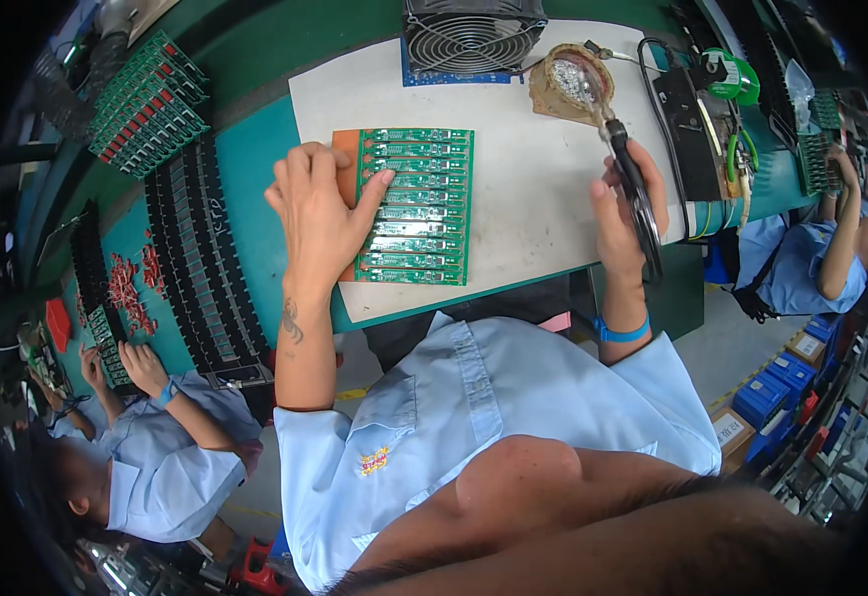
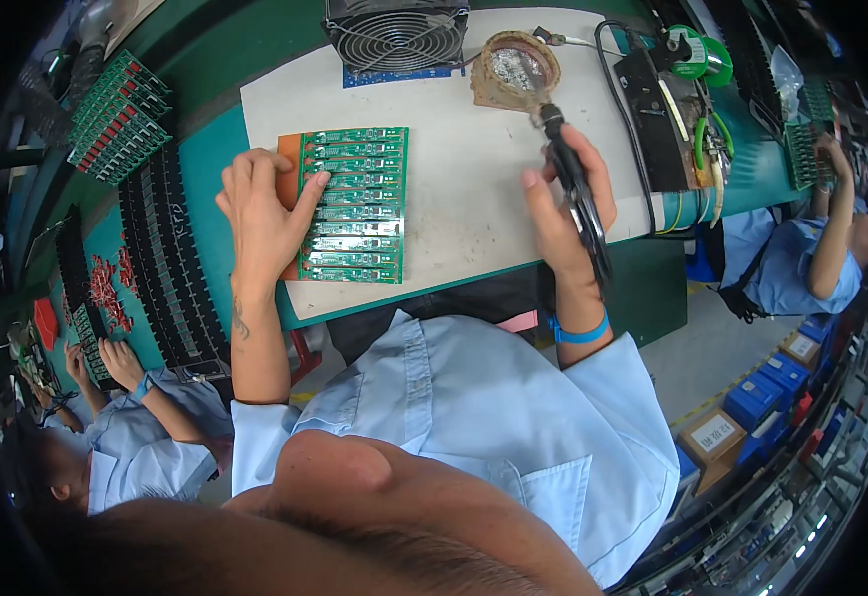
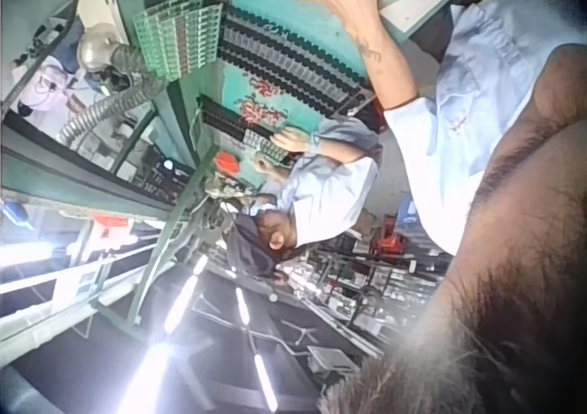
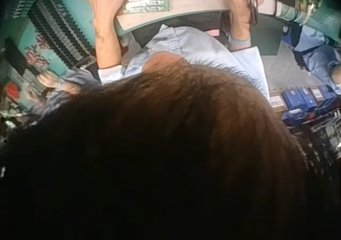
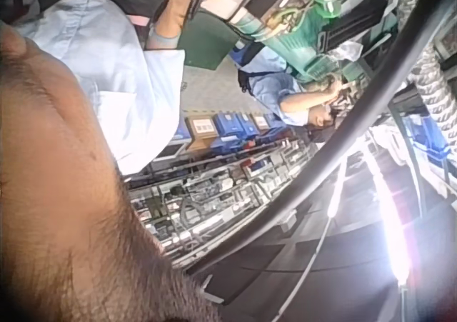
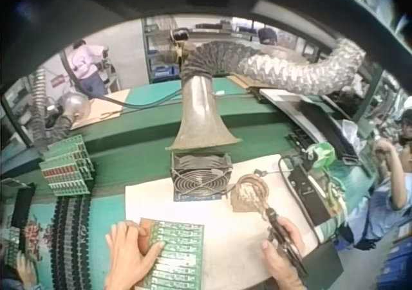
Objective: The person solders components onto circuit boards using a soldering iron, placing completed boards onto a stack and picking up new boards to solder.
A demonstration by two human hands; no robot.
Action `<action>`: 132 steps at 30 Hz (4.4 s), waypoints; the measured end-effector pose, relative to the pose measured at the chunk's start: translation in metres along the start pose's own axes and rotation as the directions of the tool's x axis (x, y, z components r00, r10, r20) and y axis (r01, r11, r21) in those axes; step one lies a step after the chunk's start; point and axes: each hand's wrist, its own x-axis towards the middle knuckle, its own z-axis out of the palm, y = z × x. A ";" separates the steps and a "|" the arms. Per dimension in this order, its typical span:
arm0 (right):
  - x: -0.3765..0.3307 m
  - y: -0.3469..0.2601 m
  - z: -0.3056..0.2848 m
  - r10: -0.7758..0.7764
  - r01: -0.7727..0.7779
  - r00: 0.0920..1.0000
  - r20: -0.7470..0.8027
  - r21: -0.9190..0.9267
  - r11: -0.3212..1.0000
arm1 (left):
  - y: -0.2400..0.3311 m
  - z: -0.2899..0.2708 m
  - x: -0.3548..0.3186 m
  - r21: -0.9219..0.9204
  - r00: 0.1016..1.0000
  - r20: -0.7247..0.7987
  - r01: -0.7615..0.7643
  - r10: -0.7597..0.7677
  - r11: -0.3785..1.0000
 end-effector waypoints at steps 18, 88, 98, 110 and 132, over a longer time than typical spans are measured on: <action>-0.004 0.020 0.004 0.105 -0.083 0.991 -0.085 0.227 0.970 | -0.053 -0.050 0.015 -0.802 0.918 0.115 0.311 -0.379 0.509; -0.062 -0.059 0.103 -0.290 0.627 0.366 0.884 -0.004 0.779 | -0.053 -0.050 0.001 -0.948 0.806 -0.118 0.083 -0.580 0.307; -0.073 -0.082 0.056 -0.305 0.707 0.510 0.804 -0.189 0.682 | -0.075 -0.053 -0.023 -0.984 0.787 -0.043 0.074 -0.616 0.163; 0.013 -0.044 0.018 0.213 -0.368 0.882 0.421 0.330 0.870 | -0.013 -0.006 -0.059 -0.981 0.830 0.193 0.144 -0.523 -0.134; 0.011 -0.036 0.091 0.308 -0.414 0.849 0.429 0.179 0.893 | 0.027 -0.003 -0.075 -0.994 0.891 0.110 0.089 -0.440 -0.066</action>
